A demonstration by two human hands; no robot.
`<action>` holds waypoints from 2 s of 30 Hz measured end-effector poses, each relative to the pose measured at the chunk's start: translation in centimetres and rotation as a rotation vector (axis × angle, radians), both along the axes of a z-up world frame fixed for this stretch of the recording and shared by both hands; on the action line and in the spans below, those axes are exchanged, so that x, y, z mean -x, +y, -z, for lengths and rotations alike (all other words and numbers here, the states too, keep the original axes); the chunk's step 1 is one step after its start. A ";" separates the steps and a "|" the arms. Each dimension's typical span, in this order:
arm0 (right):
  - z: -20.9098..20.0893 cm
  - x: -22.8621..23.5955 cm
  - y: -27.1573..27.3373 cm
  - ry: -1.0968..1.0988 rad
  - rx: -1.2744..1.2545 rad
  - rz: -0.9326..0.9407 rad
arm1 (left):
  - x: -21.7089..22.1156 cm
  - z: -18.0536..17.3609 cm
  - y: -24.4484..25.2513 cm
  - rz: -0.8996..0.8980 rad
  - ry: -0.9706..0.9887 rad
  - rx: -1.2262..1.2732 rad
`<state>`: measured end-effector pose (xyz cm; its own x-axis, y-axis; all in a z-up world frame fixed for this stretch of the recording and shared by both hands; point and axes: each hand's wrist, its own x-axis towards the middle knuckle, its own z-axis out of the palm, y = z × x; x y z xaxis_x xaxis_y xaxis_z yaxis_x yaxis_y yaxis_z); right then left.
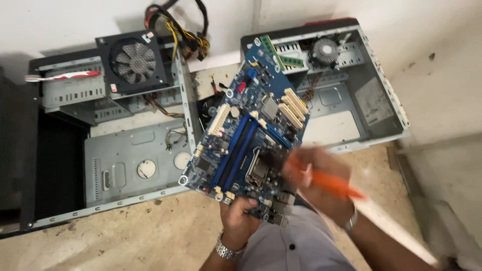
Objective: The person holds a blue computer motherboard and uses an orange-handled brush to sweep dust off its surface. They rotate the board to access different areas and continue brushing across slots and connectors.
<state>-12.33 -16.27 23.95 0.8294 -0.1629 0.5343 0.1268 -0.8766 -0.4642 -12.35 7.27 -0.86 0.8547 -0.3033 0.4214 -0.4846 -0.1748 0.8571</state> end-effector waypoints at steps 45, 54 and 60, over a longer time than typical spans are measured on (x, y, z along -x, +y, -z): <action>-2.9 2.9 3.4 0.108 -0.301 -0.428 | -2.0 -10.2 -5.0 0.037 0.983 1.178; -4.7 2.2 3.3 0.068 -0.356 -0.467 | -1.8 -9.7 -4.6 0.193 0.769 1.311; -2.6 -2.6 -1.1 -0.185 -0.238 -0.242 | 1.3 -3.1 -4.3 -0.265 1.076 1.014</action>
<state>-9.72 -17.34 26.57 0.7520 -0.1113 0.6497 0.4180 -0.6816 -0.6006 -13.68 3.00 2.27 0.8659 -0.0664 -0.4958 0.3876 0.7156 0.5811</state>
